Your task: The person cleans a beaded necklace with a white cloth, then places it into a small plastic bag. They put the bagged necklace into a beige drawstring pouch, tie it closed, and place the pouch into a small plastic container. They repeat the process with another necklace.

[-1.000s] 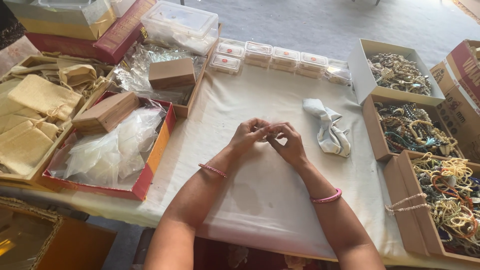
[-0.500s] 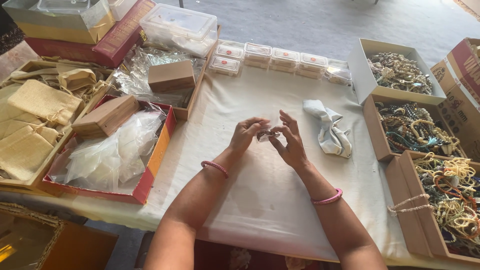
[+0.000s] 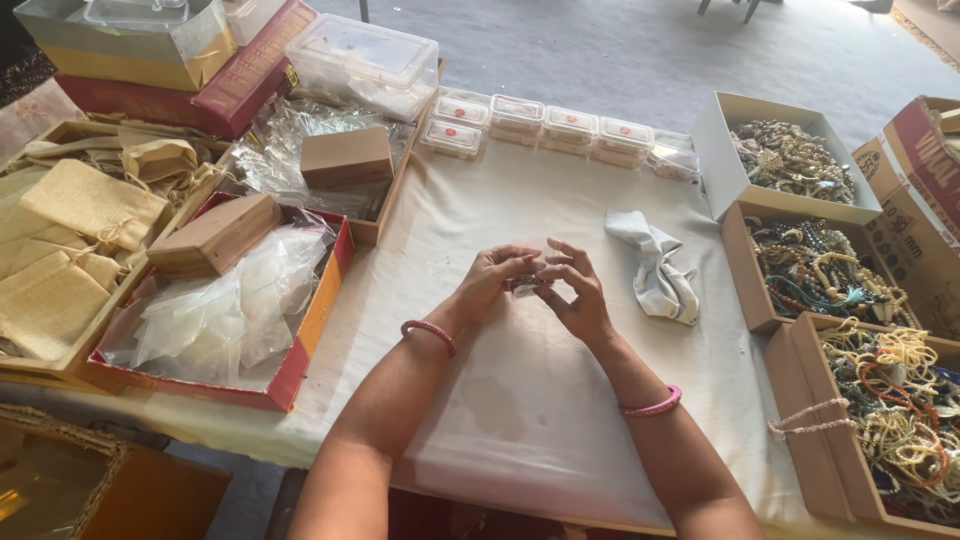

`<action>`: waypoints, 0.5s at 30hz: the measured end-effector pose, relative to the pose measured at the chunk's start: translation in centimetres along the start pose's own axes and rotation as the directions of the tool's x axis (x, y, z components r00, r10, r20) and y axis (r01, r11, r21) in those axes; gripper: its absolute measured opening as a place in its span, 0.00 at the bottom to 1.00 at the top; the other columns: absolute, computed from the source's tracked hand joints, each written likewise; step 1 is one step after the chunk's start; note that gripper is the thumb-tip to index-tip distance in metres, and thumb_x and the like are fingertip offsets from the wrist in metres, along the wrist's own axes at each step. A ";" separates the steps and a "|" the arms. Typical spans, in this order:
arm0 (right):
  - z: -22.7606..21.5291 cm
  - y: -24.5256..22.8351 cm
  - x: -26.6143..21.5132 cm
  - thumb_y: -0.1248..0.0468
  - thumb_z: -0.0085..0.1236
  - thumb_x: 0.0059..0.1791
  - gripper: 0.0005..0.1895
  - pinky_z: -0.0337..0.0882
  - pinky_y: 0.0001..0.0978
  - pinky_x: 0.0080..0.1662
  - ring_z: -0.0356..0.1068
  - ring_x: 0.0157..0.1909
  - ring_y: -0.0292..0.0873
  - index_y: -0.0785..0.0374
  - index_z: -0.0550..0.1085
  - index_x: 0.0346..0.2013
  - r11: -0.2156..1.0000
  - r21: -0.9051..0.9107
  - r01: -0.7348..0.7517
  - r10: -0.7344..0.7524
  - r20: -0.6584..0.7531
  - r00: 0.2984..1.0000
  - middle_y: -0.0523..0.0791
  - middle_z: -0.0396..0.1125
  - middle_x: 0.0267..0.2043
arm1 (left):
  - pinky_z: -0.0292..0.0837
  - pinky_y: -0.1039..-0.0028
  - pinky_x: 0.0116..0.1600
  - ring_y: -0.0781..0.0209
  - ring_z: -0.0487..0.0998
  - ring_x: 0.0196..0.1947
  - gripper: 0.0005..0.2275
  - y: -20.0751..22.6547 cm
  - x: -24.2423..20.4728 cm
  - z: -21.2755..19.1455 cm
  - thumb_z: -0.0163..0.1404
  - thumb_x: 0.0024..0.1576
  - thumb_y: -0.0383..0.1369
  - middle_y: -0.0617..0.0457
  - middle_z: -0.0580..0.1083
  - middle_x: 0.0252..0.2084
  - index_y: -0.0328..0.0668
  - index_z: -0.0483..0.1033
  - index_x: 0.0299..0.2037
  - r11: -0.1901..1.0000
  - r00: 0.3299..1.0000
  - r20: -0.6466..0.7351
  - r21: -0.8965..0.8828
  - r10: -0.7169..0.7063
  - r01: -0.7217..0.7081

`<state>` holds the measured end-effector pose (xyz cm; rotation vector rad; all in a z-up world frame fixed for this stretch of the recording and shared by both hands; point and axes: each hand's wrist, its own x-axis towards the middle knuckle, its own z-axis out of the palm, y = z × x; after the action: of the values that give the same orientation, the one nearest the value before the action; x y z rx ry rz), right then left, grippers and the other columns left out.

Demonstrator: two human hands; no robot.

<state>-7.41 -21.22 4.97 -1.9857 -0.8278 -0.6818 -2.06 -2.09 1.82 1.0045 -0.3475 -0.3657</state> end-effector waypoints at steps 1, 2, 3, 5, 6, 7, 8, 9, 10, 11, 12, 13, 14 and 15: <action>0.0 0.1 0.0 0.72 0.70 0.43 0.15 0.75 0.42 0.56 0.70 0.60 0.50 0.62 0.76 0.41 1.000 0.002 0.000 0.000 0.000 1.000 0.53 0.63 0.65 | 0.80 0.74 0.44 0.64 0.83 0.40 0.13 -0.4 0.1 -0.2 0.56 0.59 0.34 0.50 0.81 0.41 0.33 0.78 0.50 1.000 1.000 -0.002 0.001 -0.001 0.001; -0.1 0.3 -0.1 0.73 0.69 0.43 0.15 0.75 0.41 0.56 0.70 0.60 0.49 0.63 0.76 0.41 1.000 0.021 -0.014 0.013 0.008 1.000 0.53 0.63 0.65 | 0.79 0.75 0.44 0.65 0.82 0.40 0.15 -0.7 0.3 -0.4 0.58 0.59 0.34 0.51 0.81 0.41 0.33 0.78 0.52 0.999 1.000 0.001 0.039 0.004 -0.004; 0.1 0.4 0.0 0.73 0.69 0.43 0.15 0.75 0.40 0.56 0.70 0.59 0.49 0.63 0.76 0.42 0.999 0.044 -0.026 0.026 0.013 1.000 0.52 0.63 0.65 | 0.78 0.76 0.44 0.66 0.81 0.40 0.16 -0.9 0.3 -0.7 0.60 0.59 0.35 0.52 0.81 0.41 0.33 0.78 0.53 0.997 1.000 0.003 0.082 0.007 -0.007; 0.3 0.8 -0.5 0.73 0.69 0.44 0.14 0.75 0.40 0.57 0.71 0.59 0.47 0.62 0.76 0.42 0.995 0.084 -0.048 0.046 0.027 0.999 0.51 0.64 0.64 | 0.78 0.76 0.44 0.66 0.81 0.40 0.16 -0.2 -0.3 -0.5 0.60 0.59 0.34 0.51 0.81 0.40 0.32 0.79 0.53 0.993 1.000 -0.017 0.117 -0.015 0.017; 0.4 1.0 -0.9 0.73 0.69 0.45 0.14 0.75 0.39 0.57 0.72 0.58 0.46 0.62 0.77 0.42 0.990 0.118 -0.070 0.065 0.044 0.997 0.50 0.66 0.62 | 0.77 0.77 0.44 0.67 0.80 0.39 0.16 0.0 -0.7 -0.4 0.60 0.60 0.34 0.51 0.81 0.40 0.32 0.79 0.53 0.989 0.999 -0.034 0.146 -0.034 0.039; 0.3 0.9 -0.7 0.73 0.69 0.45 0.14 0.75 0.39 0.57 0.72 0.58 0.46 0.62 0.77 0.42 0.991 0.118 -0.068 0.063 0.045 0.997 0.50 0.66 0.62 | 0.77 0.77 0.44 0.67 0.80 0.39 0.16 -0.8 -0.2 -1.0 0.60 0.60 0.34 0.51 0.81 0.40 0.32 0.79 0.53 0.989 0.999 -0.035 0.145 -0.033 0.037; 0.3 0.8 -0.5 0.74 0.69 0.44 0.14 0.75 0.39 0.56 0.71 0.58 0.46 0.63 0.77 0.42 0.991 0.113 -0.071 0.066 0.050 0.997 0.49 0.67 0.60 | 0.77 0.76 0.45 0.67 0.81 0.39 0.15 -1.6 0.4 -1.5 0.60 0.59 0.33 0.50 0.81 0.40 0.32 0.80 0.52 0.989 0.999 -0.035 0.148 -0.020 0.025; 0.3 0.7 -0.4 0.74 0.69 0.43 0.14 0.75 0.38 0.55 0.71 0.58 0.46 0.63 0.77 0.41 0.991 0.111 -0.073 0.067 0.056 0.996 0.48 0.67 0.58 | 0.78 0.76 0.46 0.66 0.82 0.40 0.14 -2.4 0.8 -2.2 0.59 0.59 0.32 0.50 0.81 0.41 0.32 0.80 0.51 0.988 0.999 -0.039 0.152 -0.005 0.011; 0.4 1.1 -0.5 0.74 0.69 0.43 0.14 0.75 0.38 0.55 0.71 0.58 0.46 0.63 0.77 0.41 0.991 0.114 -0.070 0.063 0.059 0.996 0.48 0.67 0.58 | 0.78 0.76 0.46 0.66 0.82 0.40 0.14 -2.4 0.9 -2.3 0.59 0.59 0.32 0.50 0.81 0.41 0.32 0.80 0.51 0.988 0.999 -0.043 0.153 -0.002 0.008; 0.6 1.4 -0.8 0.75 0.68 0.44 0.14 0.75 0.37 0.56 0.71 0.58 0.45 0.63 0.76 0.42 0.984 0.151 -0.096 0.088 0.058 0.994 0.48 0.67 0.59 | 0.79 0.76 0.48 0.67 0.82 0.41 0.13 -2.6 0.7 -2.3 0.59 0.57 0.29 0.51 0.82 0.42 0.32 0.80 0.50 0.988 0.999 -0.002 0.147 0.042 -0.042; 0.8 1.7 -1.2 0.75 0.67 0.44 0.13 0.75 0.37 0.57 0.72 0.58 0.44 0.64 0.76 0.42 0.974 0.189 -0.123 0.113 0.058 0.992 0.48 0.67 0.59 | 0.80 0.76 0.49 0.67 0.83 0.42 0.12 -2.8 0.5 -2.4 0.58 0.56 0.27 0.52 0.82 0.43 0.33 0.80 0.50 0.986 0.995 0.038 0.140 0.087 -0.091; 0.9 2.1 -1.2 0.75 0.67 0.44 0.13 0.75 0.37 0.57 0.72 0.58 0.44 0.64 0.76 0.42 0.974 0.190 -0.119 0.109 0.060 0.992 0.48 0.67 0.59 | 0.80 0.76 0.49 0.67 0.83 0.42 0.12 -2.7 0.6 -2.4 0.58 0.56 0.27 0.52 0.82 0.43 0.33 0.80 0.50 0.985 0.995 0.035 0.141 0.091 -0.095; 0.9 2.4 -1.2 0.75 0.66 0.46 0.13 0.76 0.36 0.58 0.72 0.58 0.43 0.64 0.76 0.43 0.949 0.273 -0.159 0.150 0.053 0.987 0.48 0.66 0.59 | 0.79 0.77 0.49 0.69 0.82 0.42 0.12 -2.7 0.7 -2.4 0.57 0.57 0.27 0.52 0.81 0.43 0.33 0.80 0.50 0.976 0.992 0.061 0.184 0.110 -0.120; 1.0 2.7 -1.4 0.75 0.65 0.47 0.13 0.76 0.35 0.58 0.71 0.58 0.42 0.64 0.75 0.45 0.914 0.353 -0.198 0.195 0.047 0.980 0.47 0.66 0.59 | 0.78 0.78 0.49 0.70 0.81 0.42 0.11 -2.8 0.8 -2.4 0.56 0.59 0.26 0.53 0.81 0.43 0.34 0.80 0.51 0.964 0.988 0.089 0.226 0.125 -0.142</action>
<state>-6.09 -21.91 2.16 -1.7122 -0.6899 -0.3721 -0.69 -2.03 -1.65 1.1914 -0.5314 -0.2436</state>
